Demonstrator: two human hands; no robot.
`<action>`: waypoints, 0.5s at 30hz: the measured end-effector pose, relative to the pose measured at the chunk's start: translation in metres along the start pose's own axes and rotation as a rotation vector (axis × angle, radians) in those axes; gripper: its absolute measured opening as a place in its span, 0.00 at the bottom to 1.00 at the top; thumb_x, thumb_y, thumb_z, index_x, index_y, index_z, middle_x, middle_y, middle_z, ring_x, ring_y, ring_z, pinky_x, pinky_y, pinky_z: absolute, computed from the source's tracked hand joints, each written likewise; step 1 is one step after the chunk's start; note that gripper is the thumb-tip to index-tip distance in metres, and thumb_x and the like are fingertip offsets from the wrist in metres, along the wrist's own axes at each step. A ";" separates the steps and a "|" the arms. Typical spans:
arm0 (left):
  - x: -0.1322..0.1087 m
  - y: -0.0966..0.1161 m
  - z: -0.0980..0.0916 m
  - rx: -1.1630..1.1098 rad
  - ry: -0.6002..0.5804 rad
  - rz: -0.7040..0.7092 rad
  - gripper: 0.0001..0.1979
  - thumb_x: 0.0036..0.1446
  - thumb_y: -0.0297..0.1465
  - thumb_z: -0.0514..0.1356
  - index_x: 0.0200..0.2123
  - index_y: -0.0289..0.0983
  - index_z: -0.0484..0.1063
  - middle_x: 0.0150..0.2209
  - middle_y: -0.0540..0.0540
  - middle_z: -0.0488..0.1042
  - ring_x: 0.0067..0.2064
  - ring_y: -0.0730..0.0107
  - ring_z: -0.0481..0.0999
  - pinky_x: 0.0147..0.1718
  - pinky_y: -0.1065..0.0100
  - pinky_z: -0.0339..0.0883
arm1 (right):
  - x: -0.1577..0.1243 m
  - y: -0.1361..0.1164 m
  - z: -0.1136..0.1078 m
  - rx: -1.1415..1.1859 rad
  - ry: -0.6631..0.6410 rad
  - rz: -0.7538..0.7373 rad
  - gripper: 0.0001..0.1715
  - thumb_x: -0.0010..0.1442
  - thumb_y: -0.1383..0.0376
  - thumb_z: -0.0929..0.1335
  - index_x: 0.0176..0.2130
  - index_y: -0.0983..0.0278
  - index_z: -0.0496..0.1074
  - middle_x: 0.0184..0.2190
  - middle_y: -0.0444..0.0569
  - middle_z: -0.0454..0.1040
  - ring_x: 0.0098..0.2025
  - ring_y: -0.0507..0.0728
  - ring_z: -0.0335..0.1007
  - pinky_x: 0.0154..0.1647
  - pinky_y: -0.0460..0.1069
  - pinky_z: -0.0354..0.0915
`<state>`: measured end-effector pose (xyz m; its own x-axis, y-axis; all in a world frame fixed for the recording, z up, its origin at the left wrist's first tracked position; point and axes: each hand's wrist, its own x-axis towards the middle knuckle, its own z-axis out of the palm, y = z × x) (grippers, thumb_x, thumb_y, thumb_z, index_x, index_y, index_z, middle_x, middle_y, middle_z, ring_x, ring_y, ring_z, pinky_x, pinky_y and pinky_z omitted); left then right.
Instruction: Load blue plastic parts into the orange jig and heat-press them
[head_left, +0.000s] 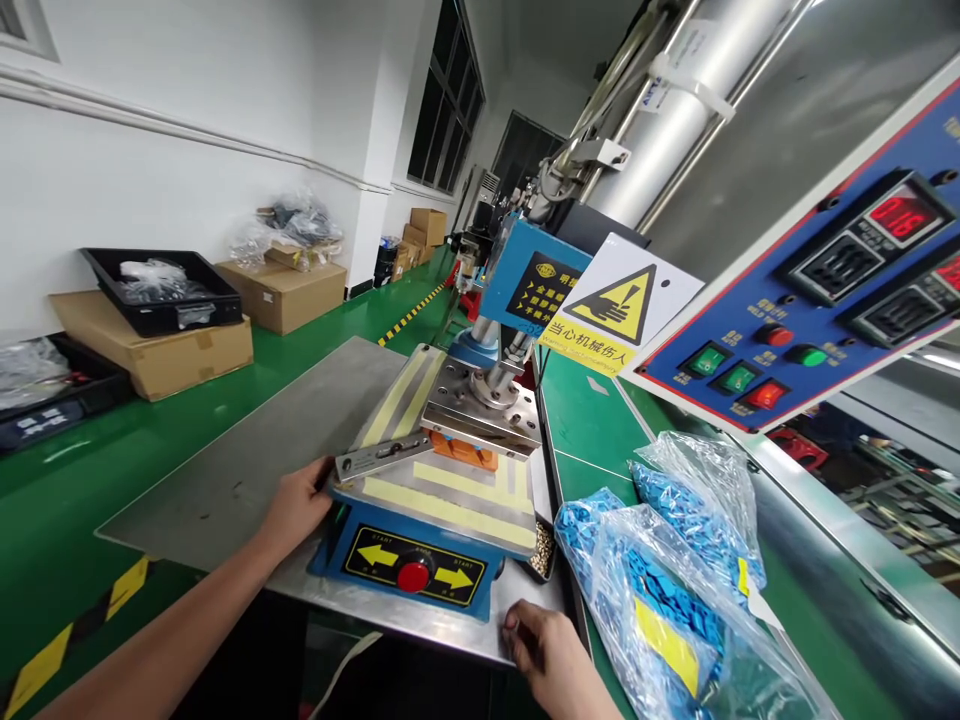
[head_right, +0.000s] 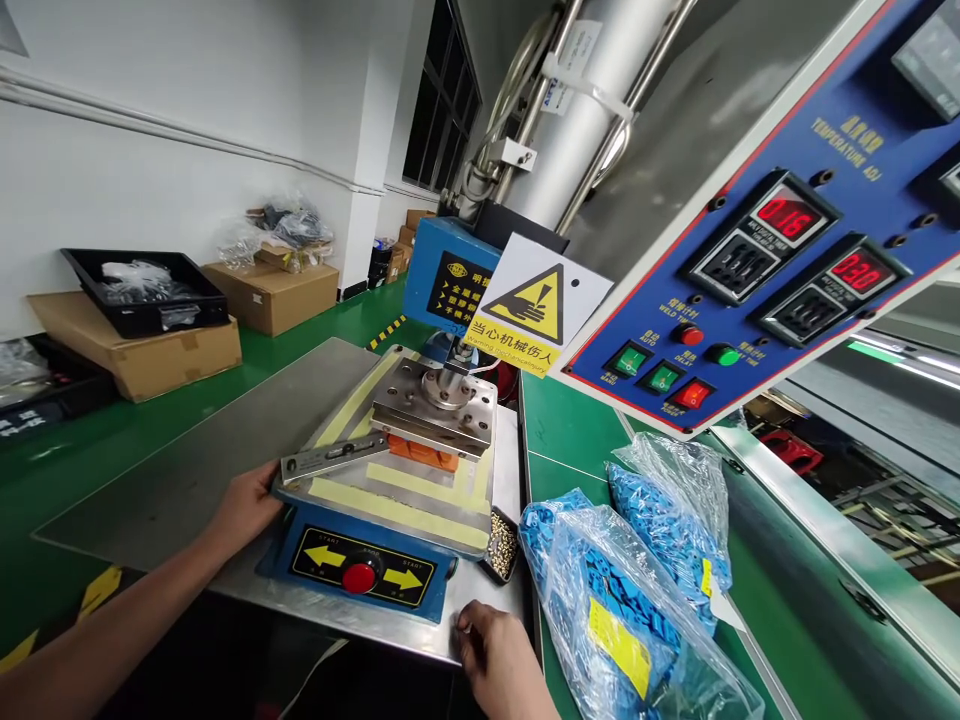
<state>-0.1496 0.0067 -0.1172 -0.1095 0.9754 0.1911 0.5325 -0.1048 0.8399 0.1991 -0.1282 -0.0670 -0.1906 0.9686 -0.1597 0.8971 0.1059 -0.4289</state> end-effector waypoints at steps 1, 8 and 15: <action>0.000 0.000 0.000 0.001 -0.004 -0.001 0.14 0.46 0.33 0.51 0.32 0.39 0.75 0.34 0.48 0.81 0.38 0.60 0.79 0.31 0.71 0.68 | 0.001 0.001 0.000 0.003 0.002 0.006 0.09 0.59 0.66 0.61 0.32 0.62 0.69 0.25 0.45 0.72 0.27 0.52 0.66 0.27 0.45 0.56; 0.002 -0.005 0.004 -0.005 0.006 0.013 0.17 0.43 0.32 0.52 0.35 0.39 0.75 0.35 0.48 0.81 0.40 0.58 0.79 0.35 0.69 0.70 | 0.003 0.003 0.002 0.030 0.010 0.021 0.09 0.59 0.65 0.61 0.30 0.63 0.68 0.24 0.44 0.71 0.26 0.52 0.64 0.27 0.45 0.56; 0.002 -0.003 0.003 0.039 0.000 0.005 0.18 0.42 0.31 0.51 0.36 0.39 0.76 0.37 0.47 0.81 0.42 0.57 0.79 0.36 0.68 0.71 | 0.003 0.001 0.002 0.028 0.018 0.037 0.09 0.60 0.64 0.61 0.30 0.62 0.66 0.24 0.44 0.71 0.27 0.52 0.64 0.27 0.45 0.55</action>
<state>-0.1493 0.0093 -0.1210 -0.1063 0.9750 0.1951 0.5650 -0.1022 0.8187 0.1987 -0.1255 -0.0702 -0.1504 0.9756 -0.1599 0.8920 0.0642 -0.4474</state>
